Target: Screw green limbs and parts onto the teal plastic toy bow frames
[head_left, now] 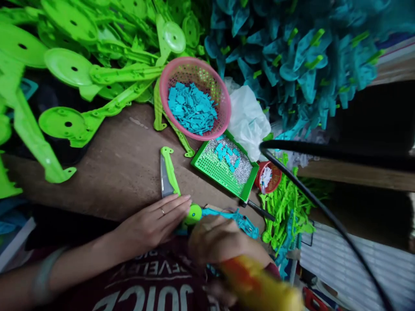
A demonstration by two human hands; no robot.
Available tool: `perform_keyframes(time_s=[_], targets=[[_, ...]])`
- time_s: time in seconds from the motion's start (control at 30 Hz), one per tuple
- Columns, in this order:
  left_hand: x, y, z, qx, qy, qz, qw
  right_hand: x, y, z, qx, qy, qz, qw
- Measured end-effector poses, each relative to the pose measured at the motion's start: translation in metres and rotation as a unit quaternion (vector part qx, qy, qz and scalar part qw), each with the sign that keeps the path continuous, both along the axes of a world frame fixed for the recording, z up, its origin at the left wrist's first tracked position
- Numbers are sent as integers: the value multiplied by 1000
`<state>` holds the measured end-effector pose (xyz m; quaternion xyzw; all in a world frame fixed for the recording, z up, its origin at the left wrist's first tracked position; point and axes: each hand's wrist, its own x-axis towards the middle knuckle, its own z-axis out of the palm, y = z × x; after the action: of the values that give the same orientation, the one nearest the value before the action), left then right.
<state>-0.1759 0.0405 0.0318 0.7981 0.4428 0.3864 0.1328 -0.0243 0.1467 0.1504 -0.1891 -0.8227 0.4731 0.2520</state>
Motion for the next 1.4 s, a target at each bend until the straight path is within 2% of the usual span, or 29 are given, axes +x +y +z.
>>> perform_keyframes(time_s=[0.03, 0.1, 0.13, 0.23, 0.37, 0.5, 0.73, 0.83, 0.97, 1.13, 1.2, 1.3, 1.4], targets=[[1, -1, -1, 3, 3, 0, 1000, -2, 11, 0, -24, 55, -61, 996], [2, -1, -1, 9, 9, 2, 1000, -7, 40, -9, -46, 186, -162, 968], [2, -1, -1, 8, 11, 2, 1000, -10, 57, -16, -14, 221, -211, 952], [3, -1, 0, 2, 1, 7, 1000, -17, 95, -43, 10, 235, -304, 923], [2, 1, 3, -6, -10, 4, 1000, -16, 105, -63, 12, 186, -355, 916], [1, 1, 4, -11, -8, -1, 1000, -13, 100, -64, 0, 170, -366, 915], [8, -10, 5, -37, 20, 25, 999, -17, 101, -62, -19, 252, -321, 913], [11, -13, 3, -27, 39, 32, 998, -18, 100, -61, -8, 242, -320, 916], [12, -15, -1, -5, 60, 33, 998, -19, 98, -62, 12, 209, -356, 911], [15, -17, -4, 22, 79, 43, 996, -21, 104, -65, 10, 179, -372, 911], [16, -19, -4, 35, 92, 53, 994, -23, 103, -58, 8, 187, -385, 904], [17, -20, -4, 61, 105, 66, 990, -30, 85, -34, 12, 229, -378, 897], [16, -18, -2, 93, 113, 70, 987, -37, 46, -9, -15, 209, -306, 929]])
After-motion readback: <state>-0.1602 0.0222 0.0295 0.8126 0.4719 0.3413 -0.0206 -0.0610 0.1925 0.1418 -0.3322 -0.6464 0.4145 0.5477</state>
